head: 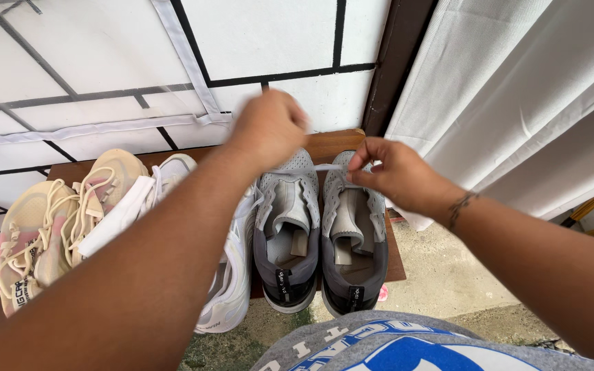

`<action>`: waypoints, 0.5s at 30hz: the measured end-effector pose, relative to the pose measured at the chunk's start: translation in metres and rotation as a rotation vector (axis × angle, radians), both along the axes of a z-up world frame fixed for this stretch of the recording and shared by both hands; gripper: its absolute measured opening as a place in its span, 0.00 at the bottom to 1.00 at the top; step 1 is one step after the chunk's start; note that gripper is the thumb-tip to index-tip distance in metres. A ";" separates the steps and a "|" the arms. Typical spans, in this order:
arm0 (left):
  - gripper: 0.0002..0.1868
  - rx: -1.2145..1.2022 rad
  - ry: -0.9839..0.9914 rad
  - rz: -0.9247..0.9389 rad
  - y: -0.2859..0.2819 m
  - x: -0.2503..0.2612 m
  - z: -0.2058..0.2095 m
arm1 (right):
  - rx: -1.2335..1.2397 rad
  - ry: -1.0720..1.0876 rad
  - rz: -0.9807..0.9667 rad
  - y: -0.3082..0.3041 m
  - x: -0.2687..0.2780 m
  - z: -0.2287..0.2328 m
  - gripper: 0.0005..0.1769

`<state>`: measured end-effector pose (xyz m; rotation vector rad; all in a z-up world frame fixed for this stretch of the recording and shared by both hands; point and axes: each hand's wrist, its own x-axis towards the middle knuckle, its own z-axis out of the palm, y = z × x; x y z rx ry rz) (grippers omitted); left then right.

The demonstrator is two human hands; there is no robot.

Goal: The person removes the laces from a pair of gray sneakers and then re-laces them. They thread the laces through the eyelets, pull them tight, and tie a knot. The shoes remain on a wooden shelf next to other footwear.

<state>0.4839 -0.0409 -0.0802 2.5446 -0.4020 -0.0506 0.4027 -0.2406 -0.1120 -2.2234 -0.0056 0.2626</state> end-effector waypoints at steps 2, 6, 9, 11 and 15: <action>0.17 -0.119 0.180 -0.153 -0.023 -0.015 -0.012 | 0.084 0.018 -0.003 -0.007 0.005 0.014 0.07; 0.21 -0.226 0.425 -0.142 -0.041 -0.030 -0.016 | 0.108 0.017 -0.002 -0.024 0.010 0.036 0.08; 0.21 -0.224 0.416 -0.122 -0.030 -0.022 -0.007 | 0.204 0.048 0.021 -0.037 0.009 0.040 0.11; 0.20 -0.307 0.456 -0.111 -0.015 -0.011 0.004 | 0.147 0.092 0.015 -0.045 0.008 0.037 0.14; 0.15 -0.616 0.585 -0.094 0.028 0.008 0.025 | 0.122 0.105 -0.028 -0.050 0.007 0.020 0.17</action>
